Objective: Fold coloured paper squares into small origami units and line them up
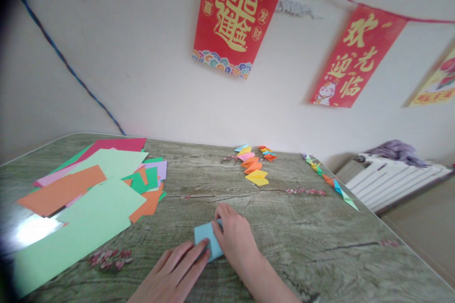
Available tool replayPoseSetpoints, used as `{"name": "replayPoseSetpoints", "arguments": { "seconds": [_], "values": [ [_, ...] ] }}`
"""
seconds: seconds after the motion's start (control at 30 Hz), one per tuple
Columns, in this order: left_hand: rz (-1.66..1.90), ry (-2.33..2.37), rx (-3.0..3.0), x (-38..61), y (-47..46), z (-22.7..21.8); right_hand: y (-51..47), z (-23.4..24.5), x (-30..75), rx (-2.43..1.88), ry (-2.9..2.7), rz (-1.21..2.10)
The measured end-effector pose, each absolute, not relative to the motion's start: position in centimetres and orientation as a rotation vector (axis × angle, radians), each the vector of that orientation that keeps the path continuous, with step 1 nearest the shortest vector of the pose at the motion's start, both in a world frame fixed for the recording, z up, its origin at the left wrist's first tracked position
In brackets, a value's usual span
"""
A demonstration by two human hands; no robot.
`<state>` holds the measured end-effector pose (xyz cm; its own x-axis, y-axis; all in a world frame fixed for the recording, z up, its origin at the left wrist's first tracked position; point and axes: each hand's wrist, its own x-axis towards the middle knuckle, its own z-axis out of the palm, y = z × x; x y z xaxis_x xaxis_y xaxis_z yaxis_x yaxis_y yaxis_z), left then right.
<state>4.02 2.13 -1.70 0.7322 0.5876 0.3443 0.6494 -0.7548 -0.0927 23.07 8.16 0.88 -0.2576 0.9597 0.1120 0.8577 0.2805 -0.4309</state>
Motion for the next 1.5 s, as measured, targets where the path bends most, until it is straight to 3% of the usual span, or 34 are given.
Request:
{"name": "replayPoseSetpoints", "arguments": {
  "seconds": [1.13, 1.5],
  "values": [
    [-0.355, -0.956, -2.727, 3.9, 2.1, -0.9, 7.7, 1.3, 22.8, -1.702, -2.253, 0.336],
    [-0.330, -0.845, -2.684, 4.4, 2.5, 0.1, 6.4, 2.8, 23.0, -1.582, -2.304, 0.502]
  ]
}}
